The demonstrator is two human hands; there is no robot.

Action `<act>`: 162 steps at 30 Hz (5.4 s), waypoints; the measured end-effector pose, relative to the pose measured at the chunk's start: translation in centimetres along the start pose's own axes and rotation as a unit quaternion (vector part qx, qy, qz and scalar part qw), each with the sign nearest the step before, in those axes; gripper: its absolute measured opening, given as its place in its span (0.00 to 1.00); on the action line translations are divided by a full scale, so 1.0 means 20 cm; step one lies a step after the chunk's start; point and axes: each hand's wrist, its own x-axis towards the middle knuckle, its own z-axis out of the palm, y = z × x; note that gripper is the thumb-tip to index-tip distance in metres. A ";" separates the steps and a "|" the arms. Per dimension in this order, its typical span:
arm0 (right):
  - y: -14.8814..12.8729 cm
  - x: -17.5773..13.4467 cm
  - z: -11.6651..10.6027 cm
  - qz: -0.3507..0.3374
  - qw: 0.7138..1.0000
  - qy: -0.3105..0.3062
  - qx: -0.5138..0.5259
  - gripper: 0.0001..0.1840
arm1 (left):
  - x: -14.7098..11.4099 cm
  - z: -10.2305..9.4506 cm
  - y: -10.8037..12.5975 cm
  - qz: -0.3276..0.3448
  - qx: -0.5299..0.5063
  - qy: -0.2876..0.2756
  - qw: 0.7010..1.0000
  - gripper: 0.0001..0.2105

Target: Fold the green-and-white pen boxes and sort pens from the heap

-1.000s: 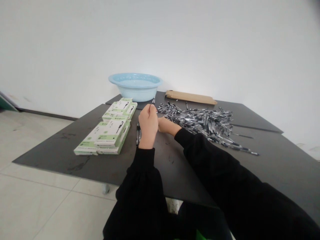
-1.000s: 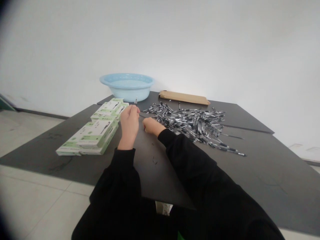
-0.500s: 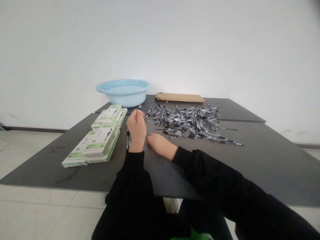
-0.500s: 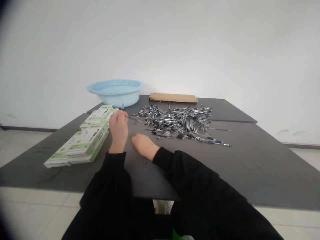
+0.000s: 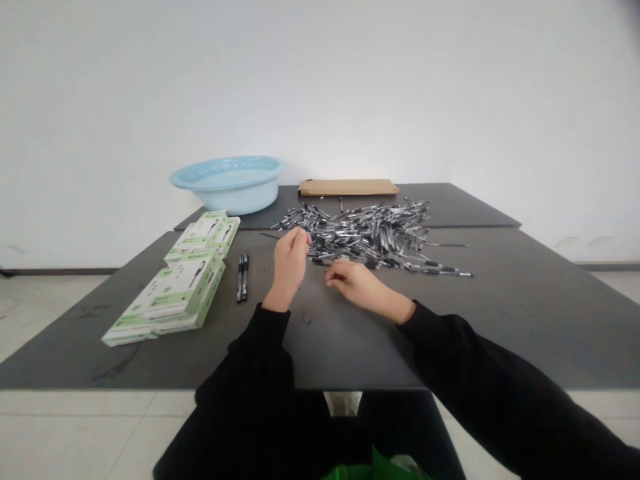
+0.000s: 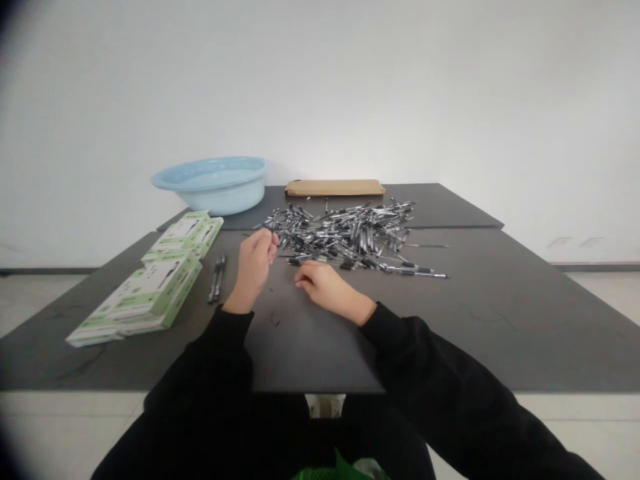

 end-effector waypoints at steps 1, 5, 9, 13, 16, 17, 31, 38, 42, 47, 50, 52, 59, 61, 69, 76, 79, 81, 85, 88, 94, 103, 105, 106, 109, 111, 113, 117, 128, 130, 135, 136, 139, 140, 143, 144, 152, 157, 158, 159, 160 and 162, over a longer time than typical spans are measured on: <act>0.02 -0.02 -0.03 0.022 1.000 0.002 0.016 0.11 | -0.02 0.03 -0.01 -0.002 -0.018 -0.020 1.000 0.14; 0.08 -0.09 -0.06 0.107 0.991 -0.072 0.033 0.08 | -0.07 0.12 -0.02 -0.039 -0.084 -0.112 0.989 0.14; 0.10 -0.13 -0.08 0.129 0.986 -0.105 0.028 0.07 | -0.08 0.16 -0.02 -0.060 -0.095 -0.153 0.982 0.14; 0.16 -0.11 -0.19 0.134 0.983 -0.059 0.111 0.02 | -0.07 0.15 -0.01 -0.071 -0.093 -0.160 0.980 0.15; 0.21 -0.10 -0.31 0.142 0.965 0.049 0.216 0.08 | -0.08 0.15 0.00 -0.074 -0.081 -0.185 0.977 0.16; 0.22 -0.09 -0.34 0.146 0.954 0.089 0.246 0.10 | -0.08 0.15 0.00 -0.073 -0.075 -0.203 0.974 0.16; 0.17 -0.10 -0.37 0.130 0.896 0.167 0.391 0.14 | -0.13 0.21 -0.02 -0.085 -0.063 -0.319 0.942 0.18; 0.16 -0.10 -0.36 0.134 0.900 0.158 0.383 0.15 | -0.13 0.21 0.00 -0.082 -0.053 -0.313 0.945 0.17; 0.15 -0.10 -0.36 0.133 0.902 0.150 0.383 0.15 | -0.13 0.21 -0.01 -0.083 -0.052 -0.311 0.945 0.17; 0.14 -0.10 -0.35 0.144 0.907 0.137 0.371 0.17 | -0.13 0.21 -0.01 -0.080 -0.052 -0.312 0.945 0.17; 0.14 -0.09 -0.35 0.149 0.911 0.126 0.363 0.18 | -0.13 0.21 -0.01 -0.079 -0.051 -0.314 0.945 0.17; 0.14 -0.09 -0.34 0.148 0.913 0.124 0.360 0.18 | -0.12 0.21 -0.01 -0.079 -0.049 -0.314 0.945 0.17; 0.13 -0.10 -0.33 0.145 0.916 0.119 0.354 0.18 | -0.12 0.21 -0.01 -0.080 -0.044 -0.313 0.945 0.19; 0.13 -0.09 -0.33 0.142 0.916 0.120 0.354 0.18 | -0.13 0.21 -0.01 -0.079 -0.045 -0.313 0.946 0.18; 0.15 -0.10 -0.35 0.135 0.899 0.160 0.385 0.17 | -0.12 0.21 0.00 -0.082 -0.039 -0.309 0.947 0.17; 0.15 -0.10 -0.40 0.132 0.904 0.189 0.359 0.16 | -0.13 0.21 0.00 -0.085 -0.046 -0.310 0.946 0.17; 0.16 -0.11 -0.40 0.135 0.922 0.170 0.321 0.15 | -0.12 0.21 0.01 -0.083 -0.045 -0.304 0.948 0.17; 0.18 -0.11 -0.39 0.146 0.941 0.134 0.275 0.15 | -0.12 0.21 0.01 -0.083 -0.048 -0.295 0.951 0.16; 0.20 -0.12 -0.31 0.173 0.972 0.035 0.157 0.10 | -0.11 0.21 -0.01 -0.090 -0.044 -0.274 0.957 0.16; 0.19 -0.14 -0.23 0.166 0.983 -0.024 0.072 0.03 | -0.11 0.21 -0.02 -0.094 -0.042 -0.267 0.958 0.15; 0.15 -0.15 -0.13 0.163 0.982 -0.091 -0.028 0.04 | -0.11 0.21 -0.01 -0.096 -0.043 -0.269 0.957 0.15; 0.16 -0.14 -0.15 0.144 0.987 -0.067 -0.011 0.04 | -0.11 0.21 -0.01 -0.098 -0.035 -0.269 0.958 0.15; 0.17 -0.13 -0.19 0.146 0.989 -0.007 0.012 0.03 | -0.11 0.21 -0.01 -0.101 -0.037 -0.269 0.957 0.15; 0.18 -0.13 -0.22 0.149 0.988 0.032 0.031 0.02 | -0.11 0.20 0.00 -0.102 -0.038 -0.269 0.957 0.16; 0.20 -0.11 -0.31 0.169 0.967 0.143 0.129 0.07 | -0.11 0.21 0.00 -0.101 -0.040 -0.277 0.955 0.15; 0.19 -0.10 -0.35 0.177 0.945 0.183 0.206 0.12 | -0.12 0.21 0.00 -0.104 -0.042 -0.286 0.952 0.15; 0.18 -0.10 -0.36 0.178 0.928 0.192 0.265 0.16 | -0.12 0.22 0.00 -0.107 -0.040 -0.295 0.948 0.14; 0.16 -0.10 -0.35 0.173 0.918 0.182 0.306 0.21 | -0.12 0.22 -0.01 -0.104 -0.028 -0.298 0.949 0.15; 0.16 -0.11 -0.34 0.147 0.930 0.179 0.285 0.21 | -0.12 0.22 -0.01 -0.089 -0.009 -0.303 0.949 0.16; 0.16 -0.11 -0.34 0.148 0.930 0.177 0.285 0.22 | -0.12 0.22 -0.01 -0.091 -0.010 -0.305 0.948 0.15; 0.15 -0.11 -0.34 0.150 0.939 0.161 0.264 0.22 | -0.12 0.23 -0.02 -0.097 -0.016 -0.310 0.946 0.15; 0.15 -0.11 -0.34 0.150 0.941 0.158 0.260 0.22 | -0.12 0.23 -0.02 -0.097 -0.014 -0.310 0.946 0.15; 0.15 -0.11 -0.35 0.150 0.941 0.161 0.256 0.22 | -0.12 0.23 -0.02 -0.098 -0.013 -0.308 0.946 0.15; 0.15 -0.11 -0.35 0.150 0.940 0.167 0.256 0.21 | -0.12 0.23 -0.02 -0.098 -0.013 -0.306 0.947 0.15; 0.17 -0.11 -0.36 0.153 0.937 0.193 0.247 0.19 | -0.12 0.23 -0.03 -0.105 -0.010 -0.294 0.950 0.15; 0.18 -0.11 -0.36 0.153 0.938 0.197 0.239 0.18 | -0.12 0.23 -0.03 -0.107 -0.008 -0.290 0.951 0.15; 0.16 -0.13 -0.29 0.121 0.980 -0.019 0.157 0.09 | -0.10 0.20 -0.03 -0.104 -0.005 -0.273 0.956 0.16; 0.15 -0.14 -0.20 0.134 0.987 -0.056 0.067 0.03 | -0.09 0.19 -0.04 -0.117 -0.009 -0.257 0.959 0.17; 0.15 -0.14 -0.18 0.132 0.988 -0.056 0.053 0.03 | -0.10 0.19 -0.04 -0.116 -0.008 -0.255 0.960 0.17; 0.15 -0.14 -0.16 0.132 0.989 -0.059 0.044 0.03 | -0.10 0.19 -0.05 -0.114 -0.006 -0.253 0.961 0.17; 0.15 -0.14 -0.15 0.131 0.989 -0.064 0.039 0.03 | -0.10 0.19 -0.05 -0.111 -0.002 -0.252 0.961 0.17; 0.15 -0.14 -0.11 0.123 0.989 -0.073 0.022 0.04 | -0.10 0.19 -0.06 -0.107 0.010 -0.250 0.962 0.18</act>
